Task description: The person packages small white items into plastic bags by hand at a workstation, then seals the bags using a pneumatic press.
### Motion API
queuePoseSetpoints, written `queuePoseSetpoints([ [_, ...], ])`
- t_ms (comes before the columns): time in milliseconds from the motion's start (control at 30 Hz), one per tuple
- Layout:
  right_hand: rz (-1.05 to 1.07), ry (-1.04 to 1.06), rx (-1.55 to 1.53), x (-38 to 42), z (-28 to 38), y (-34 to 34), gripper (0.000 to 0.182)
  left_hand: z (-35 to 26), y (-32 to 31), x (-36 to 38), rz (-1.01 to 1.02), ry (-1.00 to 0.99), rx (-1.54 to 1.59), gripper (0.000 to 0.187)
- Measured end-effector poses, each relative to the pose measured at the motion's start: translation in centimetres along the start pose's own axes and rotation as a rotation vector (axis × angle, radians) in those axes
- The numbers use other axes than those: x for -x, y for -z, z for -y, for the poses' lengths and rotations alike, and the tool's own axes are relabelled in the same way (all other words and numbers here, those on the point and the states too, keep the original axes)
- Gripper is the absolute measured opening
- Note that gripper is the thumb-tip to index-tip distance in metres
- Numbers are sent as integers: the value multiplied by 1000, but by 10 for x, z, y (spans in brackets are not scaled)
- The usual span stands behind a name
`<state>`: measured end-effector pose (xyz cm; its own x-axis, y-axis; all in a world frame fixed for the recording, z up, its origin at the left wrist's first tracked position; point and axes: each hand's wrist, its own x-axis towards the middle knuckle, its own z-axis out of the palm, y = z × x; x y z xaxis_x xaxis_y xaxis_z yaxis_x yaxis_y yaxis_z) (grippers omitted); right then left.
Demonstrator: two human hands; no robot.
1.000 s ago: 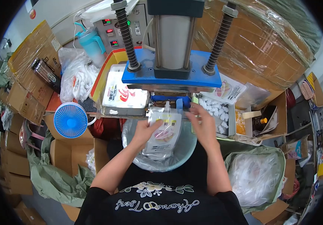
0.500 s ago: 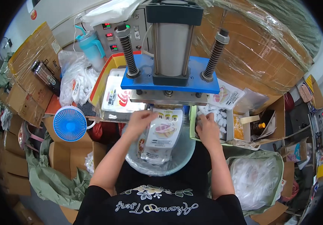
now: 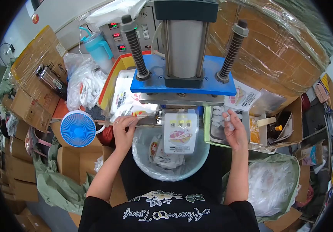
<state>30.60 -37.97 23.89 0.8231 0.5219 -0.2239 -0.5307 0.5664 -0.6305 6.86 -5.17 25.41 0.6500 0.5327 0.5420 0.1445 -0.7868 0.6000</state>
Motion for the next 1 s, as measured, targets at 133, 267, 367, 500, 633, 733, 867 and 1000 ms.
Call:
queuePoseSetpoints([
  [133, 80, 90, 368, 22, -16, -47, 16, -51, 5, 13, 256, 315, 467, 8],
  [267, 225, 83, 564, 37, -54, -96, 13, -65, -26, 42, 373, 590, 765, 14],
  [367, 304, -19, 609, 49, -73, -119, 11, -56, -43, 60, 382, 409, 585, 14],
  [500, 358, -113, 762, 44, -88, -109, 10, -41, -43, 69, 433, 354, 569, 18],
  [633, 359, -131, 1030, 50, -83, -107, 15, -37, -44, 69, 595, 394, 558, 24],
  [733, 172, 34, 937, 44, -74, -111, 33, -42, -57, 53, 587, 518, 623, 26],
  [867, 153, 116, 582, 27, -35, -87, 34, -55, -77, 29, 485, 721, 938, 28],
  [1000, -73, -65, -309, 12, -13, -63, 32, -72, -81, 5, 458, 925, 1177, 27],
])
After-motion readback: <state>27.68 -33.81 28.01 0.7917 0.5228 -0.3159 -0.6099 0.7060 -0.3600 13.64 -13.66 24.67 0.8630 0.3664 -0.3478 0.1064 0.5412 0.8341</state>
